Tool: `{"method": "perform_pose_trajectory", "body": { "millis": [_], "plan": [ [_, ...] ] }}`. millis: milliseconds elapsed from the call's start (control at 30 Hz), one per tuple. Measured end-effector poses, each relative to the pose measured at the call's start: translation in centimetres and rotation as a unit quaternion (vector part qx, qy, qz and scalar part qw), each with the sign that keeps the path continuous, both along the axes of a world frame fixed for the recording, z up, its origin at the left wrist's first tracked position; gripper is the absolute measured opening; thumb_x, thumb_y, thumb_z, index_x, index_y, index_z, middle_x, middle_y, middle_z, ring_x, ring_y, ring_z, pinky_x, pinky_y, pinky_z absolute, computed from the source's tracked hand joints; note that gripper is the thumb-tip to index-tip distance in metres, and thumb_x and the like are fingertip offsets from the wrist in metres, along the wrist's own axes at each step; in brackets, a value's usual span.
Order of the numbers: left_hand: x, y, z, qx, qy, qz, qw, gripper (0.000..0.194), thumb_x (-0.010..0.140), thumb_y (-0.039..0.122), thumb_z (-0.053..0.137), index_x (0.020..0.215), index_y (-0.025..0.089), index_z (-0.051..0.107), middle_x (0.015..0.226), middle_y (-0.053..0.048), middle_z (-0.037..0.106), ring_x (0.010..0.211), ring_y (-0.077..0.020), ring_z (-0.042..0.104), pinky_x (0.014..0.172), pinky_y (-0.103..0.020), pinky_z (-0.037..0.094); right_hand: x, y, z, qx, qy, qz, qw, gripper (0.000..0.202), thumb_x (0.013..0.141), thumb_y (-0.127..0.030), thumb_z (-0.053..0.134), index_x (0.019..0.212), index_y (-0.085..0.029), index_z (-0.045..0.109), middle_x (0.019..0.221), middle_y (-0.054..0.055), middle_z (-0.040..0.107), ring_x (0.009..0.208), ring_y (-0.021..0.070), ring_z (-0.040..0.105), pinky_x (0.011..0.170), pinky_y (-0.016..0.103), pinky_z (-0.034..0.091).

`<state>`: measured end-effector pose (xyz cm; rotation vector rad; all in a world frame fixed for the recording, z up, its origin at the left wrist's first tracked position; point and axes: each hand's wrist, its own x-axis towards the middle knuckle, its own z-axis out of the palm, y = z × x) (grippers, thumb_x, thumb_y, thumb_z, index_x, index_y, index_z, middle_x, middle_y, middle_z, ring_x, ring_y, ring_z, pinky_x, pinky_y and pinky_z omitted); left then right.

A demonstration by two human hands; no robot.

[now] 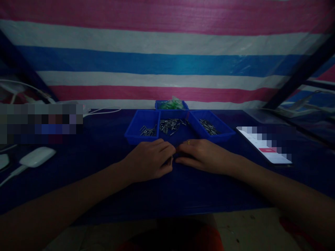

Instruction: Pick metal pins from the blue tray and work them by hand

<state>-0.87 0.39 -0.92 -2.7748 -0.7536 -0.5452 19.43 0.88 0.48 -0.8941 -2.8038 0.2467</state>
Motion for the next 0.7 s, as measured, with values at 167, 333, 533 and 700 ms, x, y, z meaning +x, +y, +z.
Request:
{"method": "perform_pose_trajectory", "body": {
  "millis": [167,333,533,700],
  "plan": [
    [0.05,0.07,-0.02,-0.009,0.043,0.034,0.998,0.012,0.084,0.023,0.040,0.085,0.017,0.051,0.073,0.000,0.057,0.068,-0.0132,0.053,0.055,-0.024,0.038,0.14,-0.02,0.18,-0.001,0.011,0.020,1.000,0.024,0.087,-0.035,0.042,0.087,-0.014,0.054,0.076,0.003,0.057,0.068,0.0128,0.054,0.062,0.024,0.040],
    [-0.02,0.07,-0.18,0.018,0.046,0.032,0.998,0.016,0.087,0.025,0.038,0.087,0.017,0.052,0.075,0.000,0.057,0.070,-0.0131,0.054,0.056,-0.023,0.038,0.20,0.19,0.01,0.007,0.000,0.025,1.000,0.023,0.090,-0.030,0.037,0.088,-0.015,0.054,0.076,0.003,0.057,0.069,0.0129,0.054,0.064,0.025,0.040],
    [0.09,0.12,-0.01,-0.006,0.054,0.061,0.997,0.017,0.086,0.026,0.040,0.079,0.017,0.052,0.072,0.000,0.057,0.066,-0.0129,0.053,0.054,-0.023,0.036,0.17,0.26,0.06,0.016,-0.009,0.001,1.000,0.020,0.090,-0.025,0.036,0.083,-0.016,0.053,0.073,0.003,0.056,0.066,0.0122,0.053,0.063,0.024,0.039],
    [0.10,0.17,0.02,-0.011,0.058,0.069,0.996,0.018,0.086,0.025,0.039,0.077,0.017,0.052,0.071,0.000,0.057,0.065,-0.0133,0.054,0.053,-0.024,0.035,0.13,0.32,0.04,0.021,-0.017,-0.026,0.999,0.023,0.091,-0.028,0.035,0.079,-0.016,0.051,0.071,0.002,0.055,0.064,0.0119,0.053,0.062,0.024,0.038]
  ]
}}
